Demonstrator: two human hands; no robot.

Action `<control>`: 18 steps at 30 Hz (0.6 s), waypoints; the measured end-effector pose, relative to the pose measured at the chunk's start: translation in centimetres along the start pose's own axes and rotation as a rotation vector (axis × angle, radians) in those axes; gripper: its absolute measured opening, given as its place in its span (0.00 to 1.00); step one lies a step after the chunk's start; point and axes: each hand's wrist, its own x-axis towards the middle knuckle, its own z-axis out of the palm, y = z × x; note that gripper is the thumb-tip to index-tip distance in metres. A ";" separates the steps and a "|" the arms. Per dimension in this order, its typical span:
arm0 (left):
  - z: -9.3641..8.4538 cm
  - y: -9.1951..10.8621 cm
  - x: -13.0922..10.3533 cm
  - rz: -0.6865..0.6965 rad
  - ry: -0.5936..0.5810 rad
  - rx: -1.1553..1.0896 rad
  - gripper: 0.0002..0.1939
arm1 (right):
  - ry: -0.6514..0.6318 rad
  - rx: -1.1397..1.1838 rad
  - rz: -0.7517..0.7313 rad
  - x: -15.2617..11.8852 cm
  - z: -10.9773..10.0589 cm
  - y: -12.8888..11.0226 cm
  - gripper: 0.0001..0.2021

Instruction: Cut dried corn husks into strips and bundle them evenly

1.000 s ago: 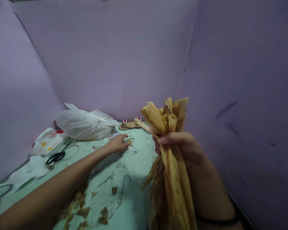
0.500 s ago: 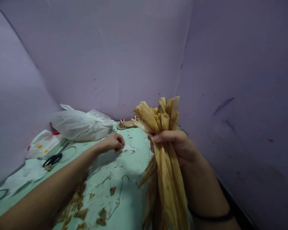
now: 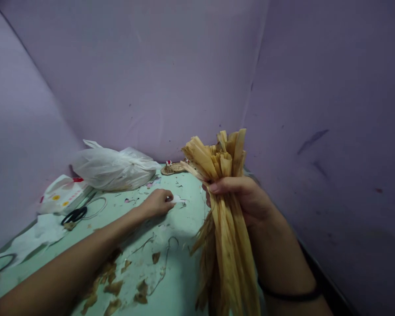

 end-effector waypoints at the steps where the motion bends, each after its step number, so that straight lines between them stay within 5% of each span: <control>1: 0.5 0.1 0.1 -0.003 0.007 0.020 0.14 | 0.014 -0.009 0.007 -0.1 0.0 -0.1 0.07; 4: -0.7 -0.7 -0.6 0.000 -0.050 0.076 0.12 | 0.078 0.005 0.029 -0.3 0.2 -0.5 0.07; 8: -5.1 -2.8 -2.7 -0.030 -0.255 0.154 0.07 | 0.070 0.060 0.032 -0.2 0.6 -0.5 0.10; 12: -6.9 -2.2 -3.6 -0.037 -0.201 0.196 0.10 | 0.065 0.044 0.045 -0.2 0.5 -0.3 0.09; 15: -4.1 1.2 -5.2 -0.061 -0.109 0.168 0.17 | 0.103 0.021 0.068 -0.4 0.4 0.0 0.07; 18: 1.7 5.7 -7.6 -0.082 0.197 0.017 0.29 | 0.097 -0.012 0.084 -0.6 0.7 0.4 0.06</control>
